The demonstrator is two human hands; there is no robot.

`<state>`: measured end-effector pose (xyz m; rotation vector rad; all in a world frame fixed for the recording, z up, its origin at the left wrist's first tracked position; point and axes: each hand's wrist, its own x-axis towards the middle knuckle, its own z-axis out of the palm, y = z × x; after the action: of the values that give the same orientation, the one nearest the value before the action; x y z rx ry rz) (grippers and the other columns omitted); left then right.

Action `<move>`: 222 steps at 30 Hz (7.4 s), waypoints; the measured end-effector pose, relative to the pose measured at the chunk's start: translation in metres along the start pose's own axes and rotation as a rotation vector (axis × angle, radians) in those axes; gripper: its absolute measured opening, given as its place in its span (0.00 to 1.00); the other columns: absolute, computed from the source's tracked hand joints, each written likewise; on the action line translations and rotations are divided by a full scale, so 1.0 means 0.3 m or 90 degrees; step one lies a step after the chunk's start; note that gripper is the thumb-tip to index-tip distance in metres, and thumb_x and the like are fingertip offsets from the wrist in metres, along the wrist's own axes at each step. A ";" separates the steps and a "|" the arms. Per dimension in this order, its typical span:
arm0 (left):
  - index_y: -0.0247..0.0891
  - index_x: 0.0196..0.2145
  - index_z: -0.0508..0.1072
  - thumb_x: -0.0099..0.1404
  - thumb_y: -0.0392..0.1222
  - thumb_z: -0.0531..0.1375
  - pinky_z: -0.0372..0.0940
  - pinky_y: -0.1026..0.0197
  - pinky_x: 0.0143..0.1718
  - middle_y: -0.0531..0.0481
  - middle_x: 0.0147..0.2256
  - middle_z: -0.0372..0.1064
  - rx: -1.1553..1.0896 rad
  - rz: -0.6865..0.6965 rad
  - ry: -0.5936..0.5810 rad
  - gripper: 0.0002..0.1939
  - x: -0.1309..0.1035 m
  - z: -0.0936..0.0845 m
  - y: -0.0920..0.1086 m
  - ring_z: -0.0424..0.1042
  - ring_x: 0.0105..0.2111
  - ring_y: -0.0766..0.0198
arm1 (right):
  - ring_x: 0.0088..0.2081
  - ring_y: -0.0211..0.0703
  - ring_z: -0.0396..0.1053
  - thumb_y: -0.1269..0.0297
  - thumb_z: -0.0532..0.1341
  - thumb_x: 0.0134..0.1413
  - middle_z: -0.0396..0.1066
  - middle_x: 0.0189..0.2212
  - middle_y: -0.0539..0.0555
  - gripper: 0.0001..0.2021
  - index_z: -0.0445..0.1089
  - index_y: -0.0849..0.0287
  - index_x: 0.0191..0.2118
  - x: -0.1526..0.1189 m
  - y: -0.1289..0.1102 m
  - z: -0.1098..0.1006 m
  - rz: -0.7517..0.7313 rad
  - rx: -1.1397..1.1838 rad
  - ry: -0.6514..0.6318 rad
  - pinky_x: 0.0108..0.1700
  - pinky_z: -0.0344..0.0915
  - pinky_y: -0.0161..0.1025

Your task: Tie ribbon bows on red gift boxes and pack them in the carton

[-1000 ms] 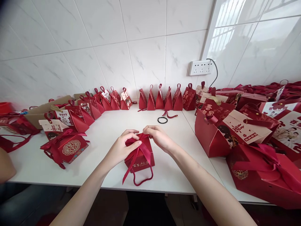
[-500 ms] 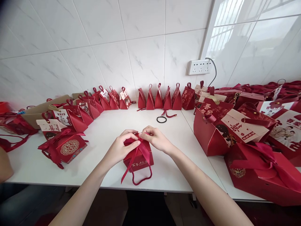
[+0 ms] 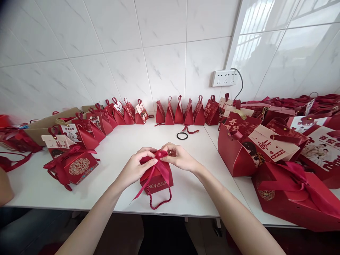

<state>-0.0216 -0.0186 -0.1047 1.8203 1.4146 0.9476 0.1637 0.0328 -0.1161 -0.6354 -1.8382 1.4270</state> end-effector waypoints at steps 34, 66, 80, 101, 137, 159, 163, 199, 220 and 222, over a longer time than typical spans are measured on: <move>0.42 0.30 0.60 0.59 0.60 0.52 0.60 0.61 0.29 0.53 0.29 0.67 0.039 -0.224 0.199 0.18 -0.052 -0.006 -0.009 0.67 0.26 0.62 | 0.23 0.34 0.47 0.47 0.55 0.54 0.49 0.19 0.45 0.22 0.55 0.58 0.20 -0.004 0.008 0.026 0.111 0.036 0.075 0.28 0.46 0.36; 0.41 0.24 0.60 0.62 0.46 0.51 0.54 0.64 0.25 0.54 0.23 0.60 -0.090 -0.065 0.276 0.11 0.209 0.117 -0.039 0.58 0.22 0.66 | 0.21 0.32 0.50 0.48 0.67 0.38 0.51 0.18 0.44 0.20 0.59 0.58 0.19 0.040 0.093 -0.084 0.138 0.240 0.343 0.28 0.54 0.36; 0.39 0.35 0.66 0.58 0.45 0.56 0.63 0.61 0.41 0.49 0.38 0.70 -0.216 -0.020 0.205 0.09 0.242 0.112 -0.081 0.70 0.40 0.62 | 0.45 0.47 0.63 0.49 0.58 0.50 0.65 0.41 0.55 0.15 0.65 0.55 0.38 0.018 0.020 -0.076 0.042 -0.198 0.465 0.47 0.59 0.45; 0.44 0.48 0.66 0.52 0.41 0.63 0.53 0.52 0.56 0.45 0.55 0.61 -0.237 -0.003 -0.045 0.25 0.302 0.012 -0.022 0.54 0.59 0.53 | 0.46 0.50 0.66 0.50 0.48 0.60 0.71 0.43 0.56 0.22 0.73 0.56 0.28 -0.052 -0.061 -0.100 -0.134 -0.184 0.176 0.48 0.61 0.47; 0.45 0.48 0.59 0.55 0.49 0.63 0.68 0.61 0.26 0.49 0.36 0.73 -0.206 -0.188 0.055 0.26 0.211 0.114 -0.004 0.75 0.30 0.58 | 0.12 0.33 0.65 0.52 0.62 0.49 0.70 0.11 0.49 0.19 0.72 0.62 0.17 -0.096 -0.052 -0.084 0.350 0.033 -0.013 0.23 0.65 0.33; 0.40 0.26 0.66 0.55 0.58 0.58 0.54 0.64 0.25 0.54 0.27 0.61 -0.142 -0.168 -0.015 0.17 0.259 -0.060 -0.039 0.62 0.25 0.66 | 0.21 0.32 0.59 0.45 0.56 0.51 0.59 0.20 0.46 0.20 0.59 0.59 0.24 0.028 0.010 -0.081 0.193 -0.080 0.272 0.20 0.60 0.30; 0.40 0.18 0.52 0.56 0.63 0.53 0.45 0.63 0.20 0.57 0.18 0.46 -0.105 -0.203 -0.033 0.25 0.253 -0.047 -0.043 0.47 0.16 0.70 | 0.21 0.32 0.58 0.44 0.56 0.51 0.56 0.20 0.45 0.20 0.62 0.59 0.25 0.021 0.010 -0.066 0.198 0.008 0.279 0.20 0.60 0.31; 0.41 0.46 0.62 0.53 0.46 0.65 0.66 0.54 0.44 0.44 0.46 0.68 -0.339 -0.193 -0.179 0.25 0.230 0.035 -0.032 0.71 0.45 0.54 | 0.54 0.47 0.62 0.52 0.59 0.53 0.62 0.53 0.54 0.27 0.51 0.50 0.55 -0.022 0.044 -0.057 0.217 0.023 0.209 0.53 0.62 0.43; 0.47 0.64 0.32 0.43 0.48 0.70 0.47 0.45 0.61 0.41 0.64 0.41 -0.028 0.117 -0.253 0.62 0.259 0.007 -0.141 0.45 0.63 0.47 | 0.58 0.55 0.55 0.73 0.64 0.39 0.47 0.60 0.60 0.44 0.42 0.46 0.61 -0.074 0.109 -0.181 -0.064 -0.292 0.112 0.48 0.68 0.49; 0.47 0.64 0.31 0.44 0.48 0.70 0.49 0.45 0.60 0.41 0.65 0.41 0.018 0.139 -0.237 0.63 0.260 0.007 -0.150 0.47 0.63 0.47 | 0.59 0.55 0.55 0.73 0.64 0.39 0.45 0.61 0.59 0.44 0.42 0.46 0.61 -0.075 0.113 -0.184 -0.064 -0.289 0.118 0.48 0.68 0.49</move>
<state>-0.0304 0.0670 -0.1310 2.0740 1.0209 0.6472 0.2194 0.0589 -0.1465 -0.8511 -2.0230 0.8536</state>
